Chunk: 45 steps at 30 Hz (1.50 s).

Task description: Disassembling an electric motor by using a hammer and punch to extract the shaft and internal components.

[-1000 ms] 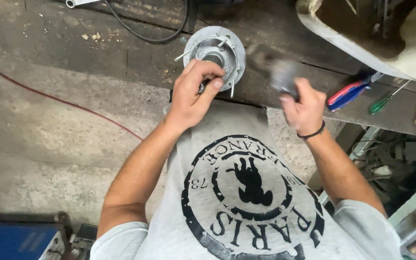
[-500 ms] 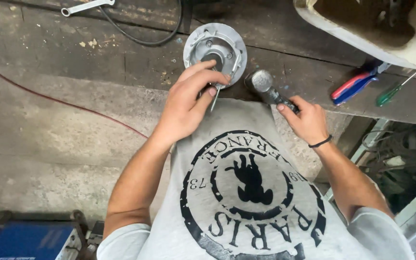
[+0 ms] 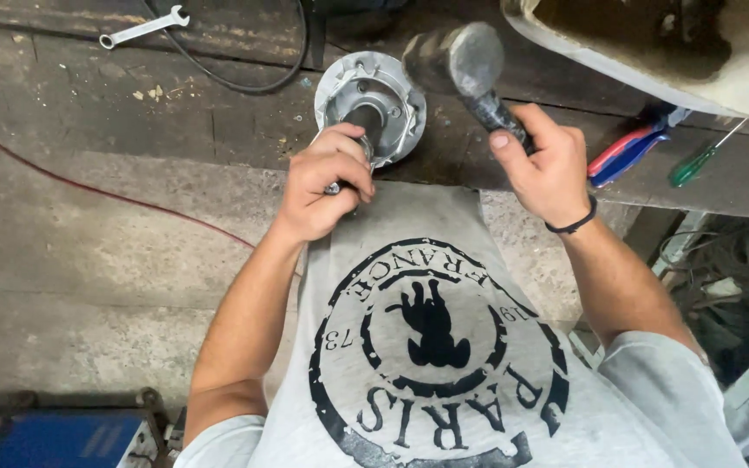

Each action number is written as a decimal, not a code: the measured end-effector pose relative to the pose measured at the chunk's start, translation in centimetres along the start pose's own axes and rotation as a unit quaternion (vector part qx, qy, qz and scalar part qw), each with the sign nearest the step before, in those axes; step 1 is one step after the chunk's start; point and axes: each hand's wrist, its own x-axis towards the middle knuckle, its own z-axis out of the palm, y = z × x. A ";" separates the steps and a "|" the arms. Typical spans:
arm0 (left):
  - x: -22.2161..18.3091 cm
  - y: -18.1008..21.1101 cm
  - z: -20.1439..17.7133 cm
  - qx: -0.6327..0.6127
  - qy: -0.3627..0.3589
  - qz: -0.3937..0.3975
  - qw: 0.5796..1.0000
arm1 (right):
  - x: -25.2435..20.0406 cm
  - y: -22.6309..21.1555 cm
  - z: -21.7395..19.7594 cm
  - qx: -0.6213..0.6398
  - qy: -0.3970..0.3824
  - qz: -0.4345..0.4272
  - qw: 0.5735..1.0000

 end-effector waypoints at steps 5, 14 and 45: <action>1.1 0.5 -0.1 -0.016 -0.086 0.014 0.996 | -1.0 1.6 1.2 -0.054 -0.035 0.014 0.998; 2.1 1.7 2.8 0.072 -0.014 -0.016 0.997 | -2.5 4.2 2.4 -0.136 -0.060 0.036 0.988; 2.8 1.8 4.4 0.087 0.097 -0.119 0.984 | -11.1 9.1 5.8 -0.008 0.007 0.179 0.984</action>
